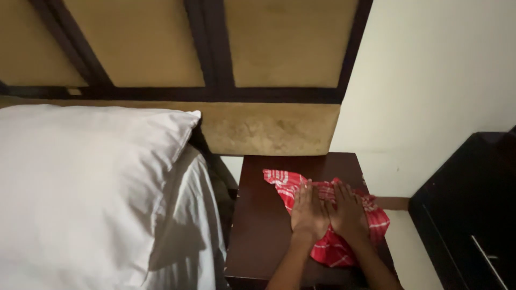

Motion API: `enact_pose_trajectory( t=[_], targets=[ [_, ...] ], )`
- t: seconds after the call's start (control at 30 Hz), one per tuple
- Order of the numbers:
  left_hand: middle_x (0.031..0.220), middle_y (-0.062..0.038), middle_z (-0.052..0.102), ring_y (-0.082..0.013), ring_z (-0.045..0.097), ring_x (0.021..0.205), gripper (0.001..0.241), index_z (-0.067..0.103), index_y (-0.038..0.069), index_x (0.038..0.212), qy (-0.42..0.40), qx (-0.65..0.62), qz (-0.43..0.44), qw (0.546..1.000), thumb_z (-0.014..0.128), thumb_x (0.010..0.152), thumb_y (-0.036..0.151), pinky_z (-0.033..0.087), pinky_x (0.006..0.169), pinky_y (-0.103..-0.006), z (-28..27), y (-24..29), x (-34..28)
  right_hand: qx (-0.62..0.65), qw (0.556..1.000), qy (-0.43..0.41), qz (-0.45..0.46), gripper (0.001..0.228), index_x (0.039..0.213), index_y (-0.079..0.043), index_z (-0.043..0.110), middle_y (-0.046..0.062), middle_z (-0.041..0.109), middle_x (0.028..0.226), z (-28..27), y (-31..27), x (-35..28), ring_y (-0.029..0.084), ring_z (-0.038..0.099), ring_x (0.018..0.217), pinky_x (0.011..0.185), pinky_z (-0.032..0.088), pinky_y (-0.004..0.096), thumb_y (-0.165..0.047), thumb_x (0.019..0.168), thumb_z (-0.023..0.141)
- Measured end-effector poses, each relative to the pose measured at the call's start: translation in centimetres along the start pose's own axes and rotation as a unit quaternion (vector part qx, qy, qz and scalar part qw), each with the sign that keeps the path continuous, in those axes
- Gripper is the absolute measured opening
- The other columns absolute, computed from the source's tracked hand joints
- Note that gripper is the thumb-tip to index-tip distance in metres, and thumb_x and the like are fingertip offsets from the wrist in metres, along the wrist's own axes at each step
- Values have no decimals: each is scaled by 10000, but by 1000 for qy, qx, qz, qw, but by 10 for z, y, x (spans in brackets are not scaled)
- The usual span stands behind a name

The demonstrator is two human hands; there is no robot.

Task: The person wipes the surface of a dark wooden nightstand using a red and white patterned cloth. The camera is positioned overhead and shakes significantly throughout the action.

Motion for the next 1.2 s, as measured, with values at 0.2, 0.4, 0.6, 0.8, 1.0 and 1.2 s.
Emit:
enact_pose_trajectory(
  t=[0.2, 0.4, 0.6, 0.8, 1.0, 1.2],
  targets=[
    [1706, -171, 64, -319, 17, 1574, 688, 199, -46, 1579, -7, 35, 1, 999, 286, 1020, 347, 25, 1257, -436, 19, -2, 54, 5, 1000, 3, 14, 682, 1500, -18, 460, 199, 456, 1570, 36, 35, 35, 374, 408, 1454, 1155, 320, 539, -429, 960, 515],
    [1707, -177, 75, -334, 16, 1582, 669, 225, -11, 1588, -24, 53, -13, 998, 295, 1022, 339, 28, 1269, -449, 20, 2, 93, 27, 998, -7, 50, 646, 1433, -17, 521, 201, 487, 1534, 48, 57, 72, 361, 405, 1462, 1166, 317, 543, -432, 939, 548],
    [1707, -180, 120, -339, 33, 1595, 672, 251, -29, 1572, 7, 38, 6, 999, 294, 1046, 387, 44, 1278, -434, 20, 5, 108, 8, 999, 50, -3, 629, 1455, 23, 519, 228, 512, 1526, 29, 51, 73, 370, 454, 1455, 1186, 346, 517, -398, 989, 529],
    [1691, -187, 177, -334, 86, 1578, 677, 245, -51, 1572, 39, 131, 74, 988, 286, 1041, 368, 48, 1270, -462, 74, 6, 100, -25, 999, 38, 20, 652, 1416, 33, 538, 249, 531, 1467, -13, 38, 46, 383, 515, 1360, 1115, 401, 500, -406, 935, 573],
    [1693, -213, 172, -362, 117, 1564, 679, 245, -52, 1590, -5, 130, 101, 986, 286, 1039, 341, 50, 1269, -485, 65, 18, 44, -122, 960, 196, -161, 454, 1337, 86, 580, 308, 539, 1463, -72, -22, -24, 450, 595, 1319, 1033, 505, 523, -220, 1002, 562],
    [1686, -213, 150, -388, 74, 1556, 679, 242, -43, 1577, -5, 66, 88, 994, 276, 1030, 358, 39, 1255, -476, 49, 20, -11, -25, 999, 41, 4, 668, 1419, 60, 463, 320, 478, 1450, -55, -7, -45, 492, 491, 1334, 1047, 413, 570, -357, 906, 562]
  ],
)
Point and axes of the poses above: each hand's wrist, its own x-axis towards the middle knuckle, its own z-axis out of the palm, y = z × x, the point moved 10 cm from there along x, towards the middle knuckle
